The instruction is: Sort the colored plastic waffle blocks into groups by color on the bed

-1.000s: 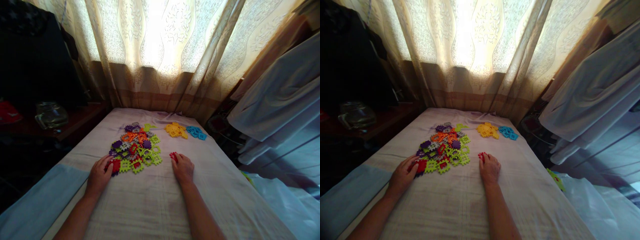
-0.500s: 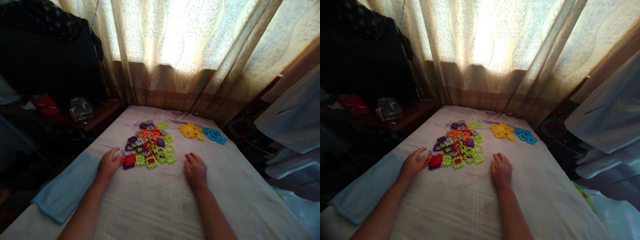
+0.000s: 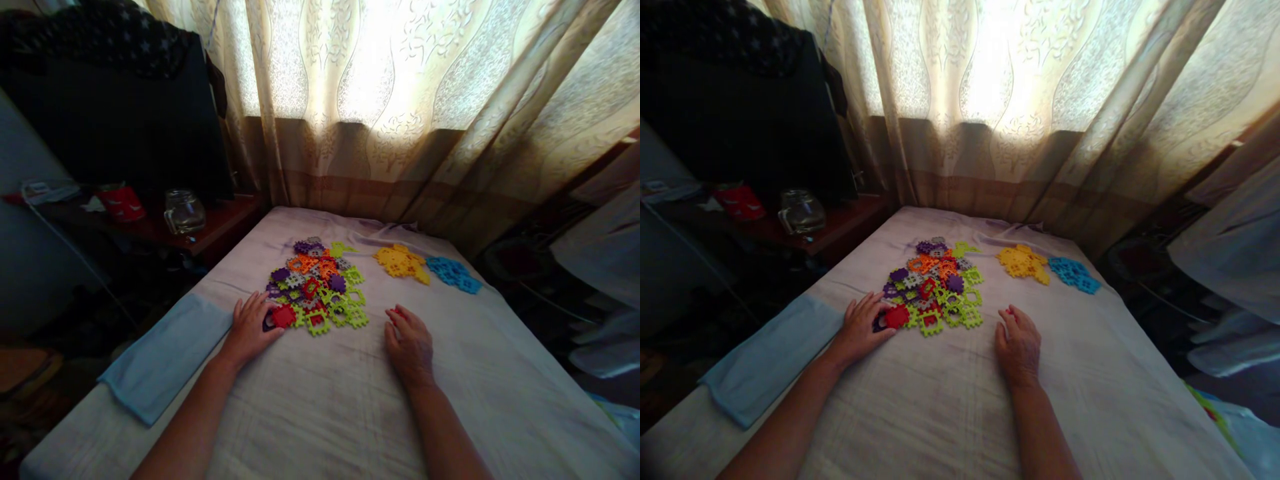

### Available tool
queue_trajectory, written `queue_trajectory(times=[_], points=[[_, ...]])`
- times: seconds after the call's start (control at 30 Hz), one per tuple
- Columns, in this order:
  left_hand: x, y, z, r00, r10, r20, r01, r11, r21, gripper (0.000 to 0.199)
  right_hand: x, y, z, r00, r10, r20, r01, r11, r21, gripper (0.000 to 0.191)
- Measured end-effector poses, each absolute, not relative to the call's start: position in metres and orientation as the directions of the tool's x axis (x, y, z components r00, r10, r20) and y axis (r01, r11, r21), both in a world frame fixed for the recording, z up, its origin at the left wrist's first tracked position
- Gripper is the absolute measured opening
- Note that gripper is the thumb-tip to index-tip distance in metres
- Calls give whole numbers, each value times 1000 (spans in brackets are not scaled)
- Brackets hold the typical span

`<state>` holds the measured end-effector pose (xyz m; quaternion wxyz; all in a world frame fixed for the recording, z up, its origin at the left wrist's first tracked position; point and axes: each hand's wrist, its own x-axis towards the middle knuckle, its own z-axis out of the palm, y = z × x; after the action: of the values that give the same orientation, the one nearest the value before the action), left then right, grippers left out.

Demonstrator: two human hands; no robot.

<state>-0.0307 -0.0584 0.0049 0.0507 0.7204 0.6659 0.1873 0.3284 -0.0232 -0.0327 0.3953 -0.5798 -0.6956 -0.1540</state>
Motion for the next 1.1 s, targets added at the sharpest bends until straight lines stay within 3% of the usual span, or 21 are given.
queue_trajectory(times=[0.13,0.27,0.33,0.43,0.5,0.6,0.7,0.77,0.97,1.1], points=[[-21,-60,7,97,960,263,904,-195,380,45,301,-32,-19,-123,638,761,877,428,-217,29],[-3,-65,4,222,916,335,831,-357,426,46,256,-53,-3,-324,642,695,761,613,-211,36],[6,-68,0,277,902,332,800,-408,440,46,238,-63,3,-414,614,672,706,683,-189,29],[12,-69,-5,314,895,316,780,-433,451,48,228,-68,8,-443,575,688,670,722,-173,15],[11,-68,-10,308,893,327,788,-432,439,55,234,-63,8,-397,582,709,679,706,-199,17],[5,-64,-16,292,879,376,820,-433,374,68,262,-48,3,-200,691,695,744,569,-351,25],[3,-61,-20,333,852,404,839,-464,285,63,302,-32,-6,141,805,576,784,265,-562,39],[5,-61,-20,378,833,404,838,-493,234,58,327,-26,-13,328,812,483,772,64,-632,48],[16,-64,-12,468,809,355,818,-549,173,48,364,-24,-21,489,785,380,778,-196,-597,49],[18,-66,-7,443,820,362,828,-530,187,39,364,-25,-17,457,737,498,851,-200,-485,48]])
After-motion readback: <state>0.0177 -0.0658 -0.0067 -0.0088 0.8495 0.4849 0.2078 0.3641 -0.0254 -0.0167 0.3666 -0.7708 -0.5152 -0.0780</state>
